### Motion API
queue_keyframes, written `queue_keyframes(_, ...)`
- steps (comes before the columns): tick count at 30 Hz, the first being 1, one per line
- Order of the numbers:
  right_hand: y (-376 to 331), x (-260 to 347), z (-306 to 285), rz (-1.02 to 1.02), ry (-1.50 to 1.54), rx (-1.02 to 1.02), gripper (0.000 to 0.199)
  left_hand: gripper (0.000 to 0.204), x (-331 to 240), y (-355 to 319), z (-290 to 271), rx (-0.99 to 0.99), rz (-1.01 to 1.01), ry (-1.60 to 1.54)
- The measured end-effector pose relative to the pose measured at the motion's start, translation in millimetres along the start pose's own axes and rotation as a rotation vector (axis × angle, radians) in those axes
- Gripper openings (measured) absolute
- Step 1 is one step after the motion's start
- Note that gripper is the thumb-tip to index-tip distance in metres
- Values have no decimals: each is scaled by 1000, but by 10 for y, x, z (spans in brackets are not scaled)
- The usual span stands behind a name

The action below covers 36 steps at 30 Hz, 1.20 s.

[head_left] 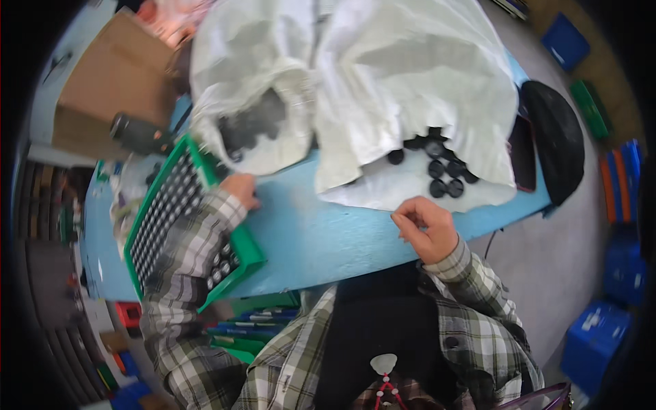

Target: Manually placing small black circular components from bags into a organized grid tray.

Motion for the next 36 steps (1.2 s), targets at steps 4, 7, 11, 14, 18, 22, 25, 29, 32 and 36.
queue_keyframes(4,125,84,-282,-236,-286,-155,10,30,-156,91,-128,55,43,-19)
queue_keyframes(7,285,122,-165,-378,-325,-158,14,28,-418,-2,-357,-32,4,-114)
queue_keyframes(11,577,133,251,-471,-577,-98,21,23,-1020,-331,-484,-200,123,-436)
queue_keyframes(14,735,-41,460,-548,-774,-48,23,23,-1531,-643,-448,-468,329,-367)
queue_keyframes(18,756,-57,577,-691,-958,13,23,29,-1812,-801,-263,-562,182,-298)
queue_keyframes(22,629,21,426,-585,-837,35,19,37,-1863,-874,-33,-685,215,-282)
queue_keyframes(25,523,-55,259,-395,-684,118,19,39,-1900,-915,83,-836,241,-282)
queue_keyframes(29,494,-160,160,-333,-732,144,17,39,-1887,-981,173,-775,303,-363)
queue_keyframes(32,504,-127,151,-454,-785,78,21,39,-1834,-1010,204,-742,311,-437)
queue_keyframes(36,451,-4,88,-360,-882,97,22,38,-1746,-1038,162,-667,268,-560)
Point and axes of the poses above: each hand's wrist, its own y-axis towards the middle knuckle, its own z-axis out of the palm, x = y × z, the point moved 5 cm from there along y, towards the middle knuckle, and after that the axes turned 5 degrees about -x, right-handed, at the moved point
